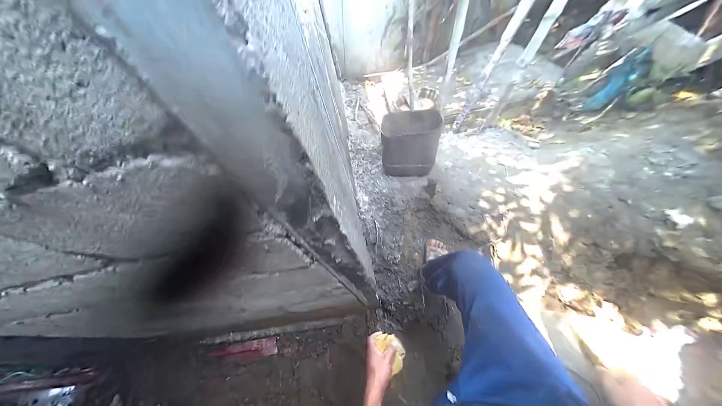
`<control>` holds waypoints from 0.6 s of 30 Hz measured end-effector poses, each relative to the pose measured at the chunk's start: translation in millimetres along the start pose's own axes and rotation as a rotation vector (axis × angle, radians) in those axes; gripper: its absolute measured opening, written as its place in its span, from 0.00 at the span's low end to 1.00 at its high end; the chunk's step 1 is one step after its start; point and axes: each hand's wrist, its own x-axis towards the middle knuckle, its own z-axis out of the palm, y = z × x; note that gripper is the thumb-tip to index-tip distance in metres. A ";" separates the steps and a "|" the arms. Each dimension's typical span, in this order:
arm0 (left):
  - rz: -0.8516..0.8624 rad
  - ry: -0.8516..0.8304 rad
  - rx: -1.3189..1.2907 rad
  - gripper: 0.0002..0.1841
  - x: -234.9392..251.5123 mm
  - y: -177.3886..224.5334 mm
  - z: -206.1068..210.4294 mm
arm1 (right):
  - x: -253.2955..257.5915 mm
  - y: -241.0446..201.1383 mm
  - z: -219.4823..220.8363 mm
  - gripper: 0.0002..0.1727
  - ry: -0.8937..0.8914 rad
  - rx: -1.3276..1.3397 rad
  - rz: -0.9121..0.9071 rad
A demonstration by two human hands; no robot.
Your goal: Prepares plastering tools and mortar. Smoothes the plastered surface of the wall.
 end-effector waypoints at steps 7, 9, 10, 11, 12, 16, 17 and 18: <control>0.640 0.139 -0.279 0.31 212.6 318.5 125.0 | 139.3 -206.9 -110.8 0.41 0.411 0.567 -0.271; 0.762 0.212 -0.355 0.27 272.1 426.7 139.8 | 190.5 -293.1 -149.7 0.38 0.401 0.635 -0.380; 0.825 0.229 -0.343 0.26 300.7 479.0 142.9 | 212.4 -339.5 -173.7 0.37 0.361 0.644 -0.432; 0.887 0.233 -0.297 0.27 326.4 533.2 142.5 | 235.7 -387.8 -202.0 0.36 0.325 0.634 -0.492; 0.930 0.232 -0.223 0.28 346.6 589.0 137.7 | 258.1 -436.7 -230.4 0.35 0.287 0.605 -0.537; 1.146 0.355 -0.030 0.28 409.1 810.9 84.6 | 321.1 -617.8 -325.8 0.35 0.144 0.458 -0.627; 1.192 0.426 -0.013 0.28 420.1 852.3 64.7 | 326.8 -653.1 -345.1 0.35 0.109 0.426 -0.645; 1.197 0.490 -0.003 0.28 426.1 884.6 44.4 | 326.4 -682.4 -361.0 0.35 0.070 0.402 -0.660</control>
